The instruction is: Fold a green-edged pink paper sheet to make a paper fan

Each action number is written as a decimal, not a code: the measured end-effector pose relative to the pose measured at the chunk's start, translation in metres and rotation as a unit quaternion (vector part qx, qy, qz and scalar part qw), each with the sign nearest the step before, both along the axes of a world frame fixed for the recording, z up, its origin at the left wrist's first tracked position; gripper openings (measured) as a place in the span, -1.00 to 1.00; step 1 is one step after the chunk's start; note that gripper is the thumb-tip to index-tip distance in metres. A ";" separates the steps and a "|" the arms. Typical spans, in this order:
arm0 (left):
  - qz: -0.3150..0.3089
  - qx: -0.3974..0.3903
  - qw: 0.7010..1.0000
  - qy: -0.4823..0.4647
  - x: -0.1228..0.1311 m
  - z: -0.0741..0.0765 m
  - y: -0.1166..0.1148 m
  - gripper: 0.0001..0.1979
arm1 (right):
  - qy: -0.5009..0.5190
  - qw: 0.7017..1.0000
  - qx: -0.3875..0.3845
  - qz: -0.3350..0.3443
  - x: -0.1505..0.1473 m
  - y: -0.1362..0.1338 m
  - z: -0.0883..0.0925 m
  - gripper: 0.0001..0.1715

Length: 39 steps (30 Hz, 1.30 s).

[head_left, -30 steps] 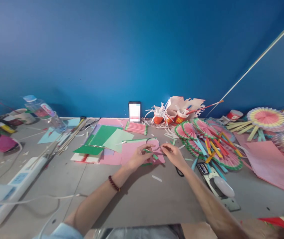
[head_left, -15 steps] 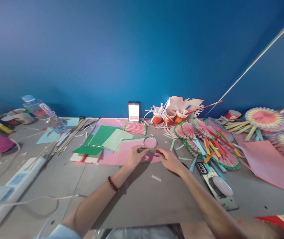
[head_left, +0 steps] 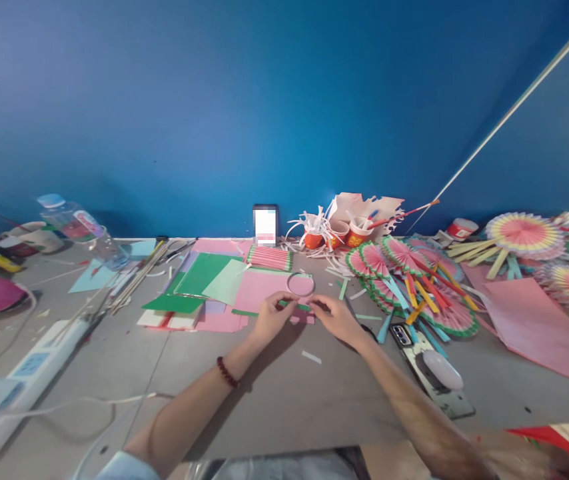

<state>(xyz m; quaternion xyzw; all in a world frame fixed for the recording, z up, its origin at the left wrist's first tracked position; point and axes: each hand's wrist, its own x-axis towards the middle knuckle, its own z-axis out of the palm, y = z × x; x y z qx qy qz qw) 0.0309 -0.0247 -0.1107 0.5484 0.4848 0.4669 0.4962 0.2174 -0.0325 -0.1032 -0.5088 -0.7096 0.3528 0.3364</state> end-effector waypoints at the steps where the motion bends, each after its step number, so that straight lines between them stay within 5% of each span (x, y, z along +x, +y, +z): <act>1: -0.006 0.000 1.000 -0.006 0.001 0.000 -0.001 -0.78 | -0.005 1.000 0.002 0.000 0.000 0.000 0.002 -0.75; 12: -0.021 -0.005 1.000 0.008 0.000 0.002 -0.003 -0.80 | -0.001 1.000 -0.007 -0.002 0.004 0.003 0.002 -0.73; 18: -0.034 0.064 0.990 0.125 -0.001 0.001 -0.006 -0.83 | 0.011 1.000 -0.020 0.011 0.005 0.002 0.005 -0.73; 23: -0.099 0.166 0.950 0.243 -0.002 0.001 -0.007 -0.75 | 0.012 0.999 -0.037 0.015 0.006 0.002 0.004 -0.75; 28: -0.123 0.248 0.890 0.363 -0.004 -0.001 -0.006 -0.88 | 0.011 0.999 -0.045 0.020 0.008 0.003 0.003 -0.78; 39: -0.138 0.279 0.863 0.397 -0.005 -0.013 -0.002 -0.88 | -0.011 1.000 0.005 -0.011 0.009 0.006 -0.004 -0.82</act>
